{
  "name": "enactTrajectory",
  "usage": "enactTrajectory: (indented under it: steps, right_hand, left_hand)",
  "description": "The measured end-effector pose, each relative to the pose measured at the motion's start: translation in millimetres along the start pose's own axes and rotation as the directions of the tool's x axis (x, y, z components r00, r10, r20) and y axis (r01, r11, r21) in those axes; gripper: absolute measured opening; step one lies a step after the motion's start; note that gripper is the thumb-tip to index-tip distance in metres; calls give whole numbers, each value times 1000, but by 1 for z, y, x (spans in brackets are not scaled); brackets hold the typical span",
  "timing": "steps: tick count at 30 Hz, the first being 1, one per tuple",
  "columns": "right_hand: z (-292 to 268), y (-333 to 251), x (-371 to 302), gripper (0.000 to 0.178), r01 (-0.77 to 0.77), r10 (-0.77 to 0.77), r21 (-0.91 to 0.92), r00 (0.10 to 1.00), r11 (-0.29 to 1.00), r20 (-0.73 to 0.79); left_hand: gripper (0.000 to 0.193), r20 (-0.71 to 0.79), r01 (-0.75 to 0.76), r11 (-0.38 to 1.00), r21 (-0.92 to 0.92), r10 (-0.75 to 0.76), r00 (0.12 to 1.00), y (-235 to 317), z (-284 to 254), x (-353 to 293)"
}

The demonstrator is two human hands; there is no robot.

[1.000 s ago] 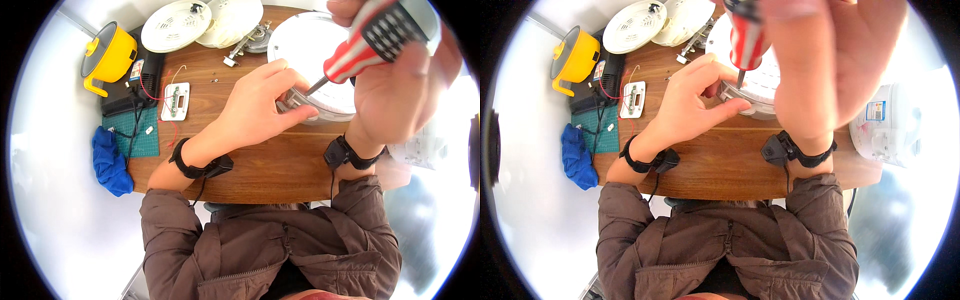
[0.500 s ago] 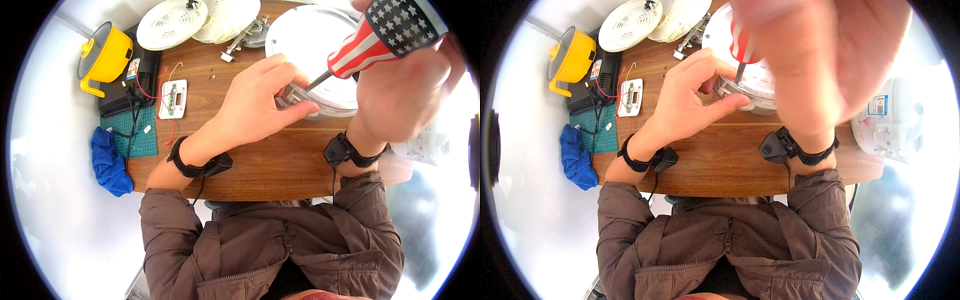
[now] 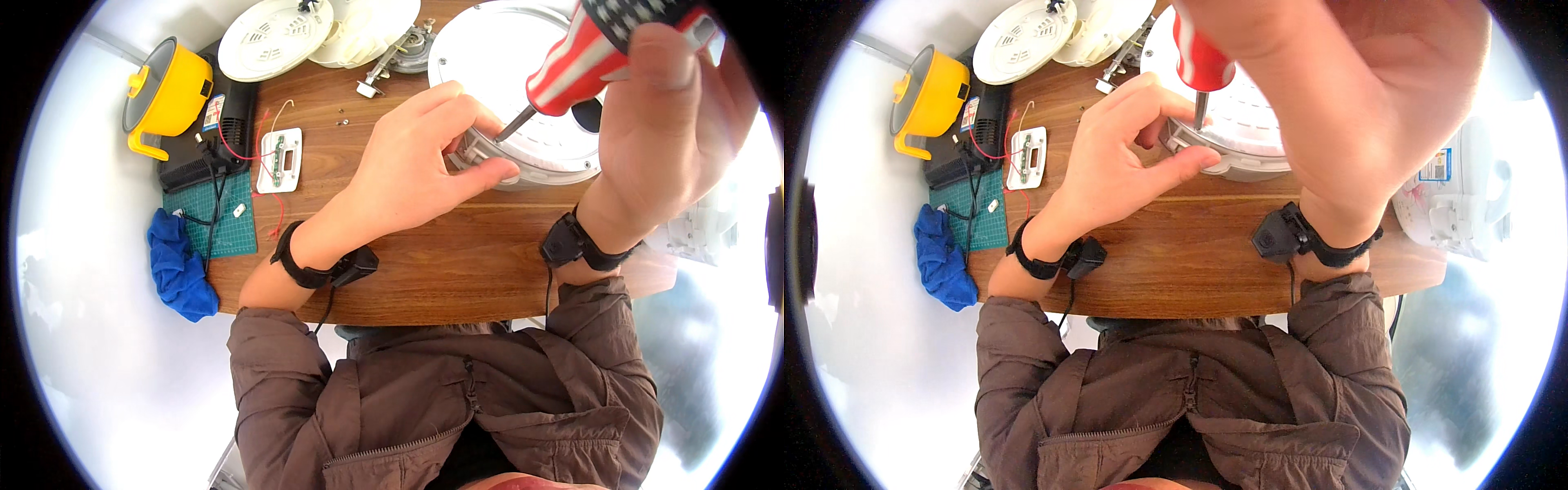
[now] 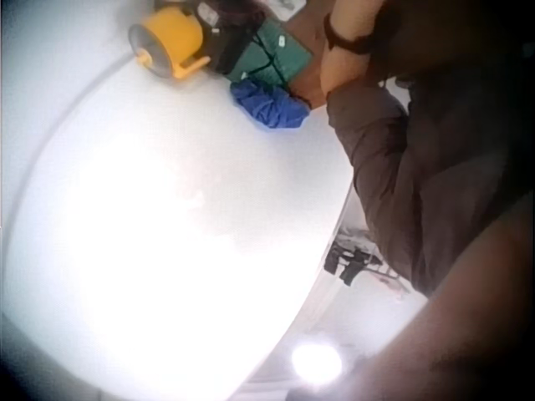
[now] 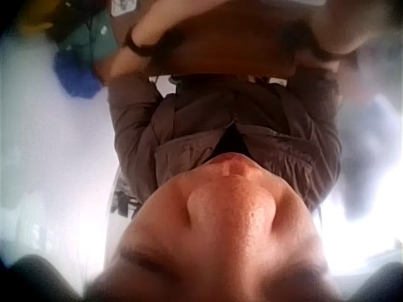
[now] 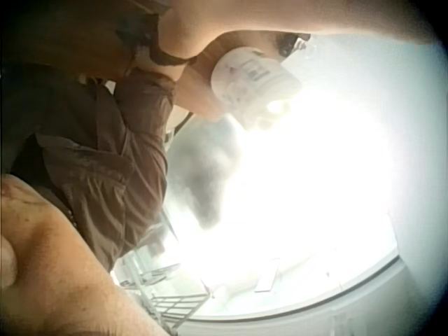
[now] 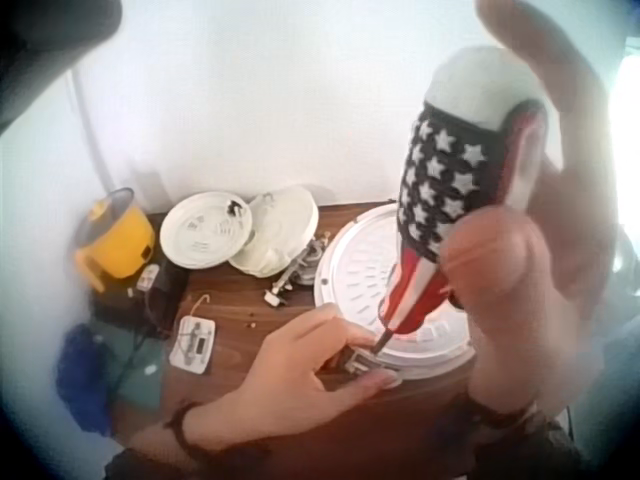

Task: The person assembles a white cylindrical appliance by connecting internal wires, inserting a circuit board, and securing the top cover with screws. They use a screwdriver to tighten multiple screws around the rim of the cover.

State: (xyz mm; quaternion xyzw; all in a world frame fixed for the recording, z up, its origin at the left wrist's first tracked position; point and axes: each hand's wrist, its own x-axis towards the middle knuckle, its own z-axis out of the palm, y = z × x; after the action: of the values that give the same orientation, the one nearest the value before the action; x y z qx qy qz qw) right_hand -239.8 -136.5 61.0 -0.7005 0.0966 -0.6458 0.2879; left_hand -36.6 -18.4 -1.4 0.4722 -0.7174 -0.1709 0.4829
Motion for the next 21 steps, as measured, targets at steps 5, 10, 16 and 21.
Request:
enactTrajectory:
  steps: [5, 10, 16, 21]
  right_hand:
    - [12, -3, -2, 45, -61, 64, 459, 998, 886, 8]
    - [4, -10, -3, 47, 65, -32, -272, 992, 960, 124]
    - [16, -12, -1, 55, -161, 158, 576, 986, 801, 56]
    - [29, -20, -5, 53, -80, 75, -170, 997, 982, -34]
  left_hand:
    - [30, 5, -12, 1000, -9, 12, 1000, -1, 0, 2]
    - [30, -1, -13, 1000, -8, 13, 1000, -1, 0, 1]
    - [30, 7, -8, 1000, -8, 8, 1000, -1, 0, 1]
    - [30, 8, -4, 1000, -5, 4, 1000, 0, 1, 2]
